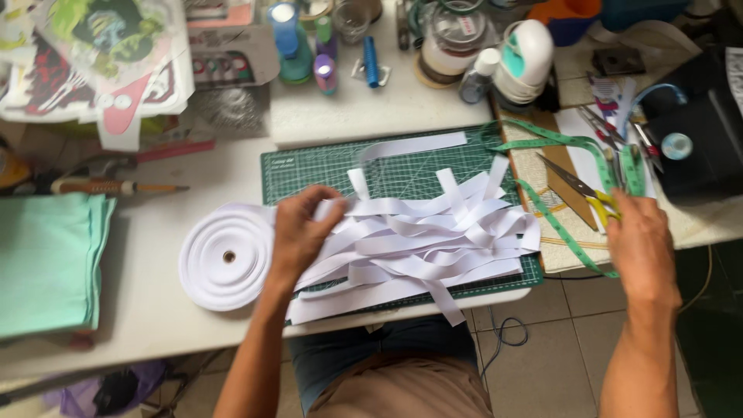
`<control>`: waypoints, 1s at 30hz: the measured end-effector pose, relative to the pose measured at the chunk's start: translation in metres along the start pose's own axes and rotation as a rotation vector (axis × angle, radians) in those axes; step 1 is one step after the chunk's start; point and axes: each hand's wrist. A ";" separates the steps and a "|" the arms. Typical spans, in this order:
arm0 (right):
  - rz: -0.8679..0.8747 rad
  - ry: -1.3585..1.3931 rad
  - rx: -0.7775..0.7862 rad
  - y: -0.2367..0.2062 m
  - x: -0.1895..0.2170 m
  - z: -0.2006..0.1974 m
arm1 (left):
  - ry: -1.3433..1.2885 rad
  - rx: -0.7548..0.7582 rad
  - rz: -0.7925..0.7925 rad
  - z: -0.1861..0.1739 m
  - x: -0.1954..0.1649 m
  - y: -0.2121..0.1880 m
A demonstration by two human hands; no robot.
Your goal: The person repeatedly cuts a white fabric roll into strips using yellow-handled scissors on a green cutting mat. The cut strips are gathered on the mat while the roll is repositioned for the next cut.
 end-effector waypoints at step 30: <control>0.068 1.477 1.265 -0.107 0.283 0.016 | -0.414 -0.100 -0.175 -0.047 -0.019 -0.055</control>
Point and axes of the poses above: each hand's wrist, its own y-axis towards the middle knuckle, its own z-axis out of the palm, x = y × z, and after that the axes turned 3 degrees about z, right-handed
